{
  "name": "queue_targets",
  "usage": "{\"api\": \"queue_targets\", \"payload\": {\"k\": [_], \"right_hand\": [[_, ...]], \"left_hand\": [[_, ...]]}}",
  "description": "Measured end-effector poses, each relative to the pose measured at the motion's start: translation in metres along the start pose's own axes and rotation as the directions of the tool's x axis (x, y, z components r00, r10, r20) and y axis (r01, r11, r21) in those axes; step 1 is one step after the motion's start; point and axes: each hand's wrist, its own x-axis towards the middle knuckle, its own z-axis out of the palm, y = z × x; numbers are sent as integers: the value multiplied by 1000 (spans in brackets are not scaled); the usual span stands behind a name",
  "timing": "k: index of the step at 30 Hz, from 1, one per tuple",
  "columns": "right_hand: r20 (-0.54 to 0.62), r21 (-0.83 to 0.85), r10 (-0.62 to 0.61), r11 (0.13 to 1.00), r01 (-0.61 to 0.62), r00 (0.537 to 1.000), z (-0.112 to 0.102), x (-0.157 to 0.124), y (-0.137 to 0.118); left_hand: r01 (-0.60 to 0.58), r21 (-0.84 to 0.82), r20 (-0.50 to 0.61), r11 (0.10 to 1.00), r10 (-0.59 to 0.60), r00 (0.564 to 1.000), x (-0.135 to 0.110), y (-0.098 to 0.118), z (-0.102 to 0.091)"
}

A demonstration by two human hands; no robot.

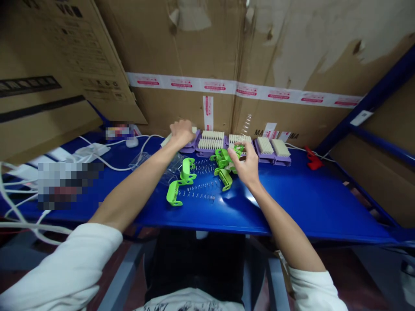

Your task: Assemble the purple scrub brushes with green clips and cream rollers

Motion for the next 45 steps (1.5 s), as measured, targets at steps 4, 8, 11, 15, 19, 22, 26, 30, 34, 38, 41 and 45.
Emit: {"api": "queue_targets", "payload": {"k": [4,8,11,15,19,22,26,30,34,38,41,45], "right_hand": [[-8,17,23,1000,-23,1000,0,-1,-2],[20,17,-21,1000,21,1000,-3,-1,-6],[81,-25,-41,999,43,996,-8,-2,-10],[194,-52,-80,994,92,978,-8,-4,-17],[294,-10,-29,999,34,955,-4,-6,-21],[307,-67,14,998,7,952,-5,-5,-23],[293,-154,51,988,-6,955,-10,-1,-23],[332,-85,93,994,-68,939,-10,3,-16],[404,78,52,993,-91,913,-5,2,-14],[387,198,44,972,-130,921,0,0,-18],[373,234,41,962,-137,927,1,0,-18],[383,279,12,952,-128,924,3,0,-17]], "left_hand": [[51,-16,-303,999,-53,952,1,-16,-57],[-191,-408,-525,893,-58,849,6,-57,-82],[-306,-723,-530,619,-212,821,-2,-82,-57],[-170,-975,-197,144,-208,958,-26,-88,-12],[-85,-996,-86,-27,25,996,-50,-74,7],[-48,-997,-57,-63,141,988,-67,-61,13],[-74,-992,-96,-105,220,971,-85,-43,21],[-87,-989,-118,-123,275,954,-97,-31,27],[-87,-990,-116,-113,286,951,-105,-23,33],[-89,-986,-129,-141,309,942,-114,-16,39],[-97,-982,-146,-162,325,934,-120,-12,41],[-134,-987,-157,-94,311,938,-125,-10,41]]}}
